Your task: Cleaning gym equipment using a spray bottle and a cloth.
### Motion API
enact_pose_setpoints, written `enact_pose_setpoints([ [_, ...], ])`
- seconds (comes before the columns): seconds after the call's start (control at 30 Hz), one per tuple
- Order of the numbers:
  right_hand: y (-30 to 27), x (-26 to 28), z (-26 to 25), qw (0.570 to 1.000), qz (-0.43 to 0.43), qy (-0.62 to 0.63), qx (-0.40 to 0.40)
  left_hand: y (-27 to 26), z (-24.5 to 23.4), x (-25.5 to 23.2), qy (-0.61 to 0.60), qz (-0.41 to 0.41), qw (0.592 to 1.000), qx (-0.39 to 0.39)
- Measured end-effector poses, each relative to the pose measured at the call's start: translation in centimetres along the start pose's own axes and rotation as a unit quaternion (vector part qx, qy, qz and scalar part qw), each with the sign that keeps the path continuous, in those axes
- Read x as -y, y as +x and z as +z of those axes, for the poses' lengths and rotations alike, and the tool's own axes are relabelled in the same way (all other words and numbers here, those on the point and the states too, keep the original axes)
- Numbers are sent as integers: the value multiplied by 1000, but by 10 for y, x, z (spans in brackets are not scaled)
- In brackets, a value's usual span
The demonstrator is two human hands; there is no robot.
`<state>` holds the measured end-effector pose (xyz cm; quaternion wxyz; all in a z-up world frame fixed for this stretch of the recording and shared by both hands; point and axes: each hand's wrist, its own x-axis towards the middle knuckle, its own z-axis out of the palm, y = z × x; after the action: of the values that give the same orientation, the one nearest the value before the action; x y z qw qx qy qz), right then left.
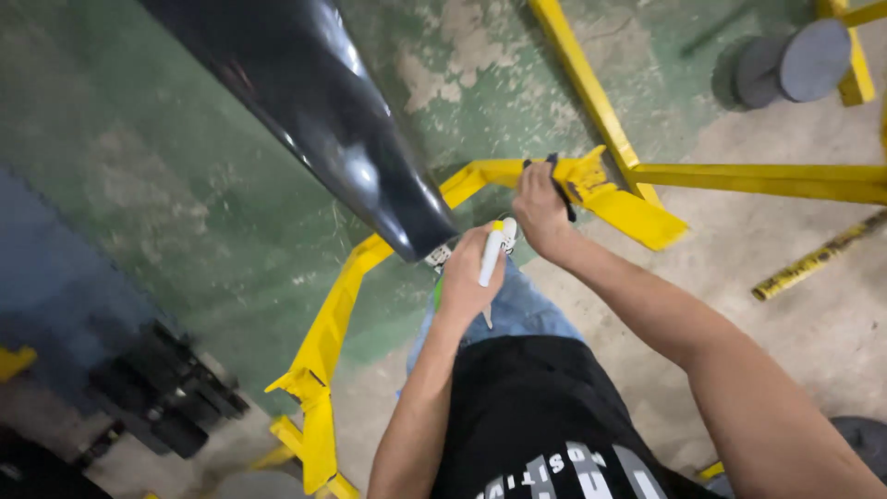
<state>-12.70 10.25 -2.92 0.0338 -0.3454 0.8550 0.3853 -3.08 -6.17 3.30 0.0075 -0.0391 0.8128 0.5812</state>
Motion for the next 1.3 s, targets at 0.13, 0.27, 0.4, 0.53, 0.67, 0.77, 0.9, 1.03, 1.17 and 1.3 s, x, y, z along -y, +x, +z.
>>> enact_pose_setpoints([
  [0.13,-17,-2,-15,998,38,23,-48,0,-13,-3,17,27,999,5],
  [0.27,-50,-38,-81,906,80,400,-113,-5,-25,-10,30,12,999,1],
  [0.4,-87,-93,-149,837,113,498,-199,0,-48,-42,-30,-4,999,32],
  [0.53,-113,-129,-155,892,165,398,-136,11,-47,-70,-4,42,997,58],
  [0.67,-106,-123,-119,947,146,275,76,21,-43,-91,-42,75,991,102],
  [0.77,-84,-86,-69,968,156,190,57,25,-40,-98,-58,110,985,118],
  [0.9,-90,-90,-77,982,146,114,-20,27,-33,-99,-42,136,983,115],
  [1.03,-126,-143,-119,956,46,276,83,28,-29,-100,-21,131,987,95],
  [1.17,-122,-195,-134,874,102,432,197,32,-19,-106,-6,104,991,89],
  [1.3,-104,-215,-87,761,128,582,256,34,-3,-115,8,66,996,65],
])
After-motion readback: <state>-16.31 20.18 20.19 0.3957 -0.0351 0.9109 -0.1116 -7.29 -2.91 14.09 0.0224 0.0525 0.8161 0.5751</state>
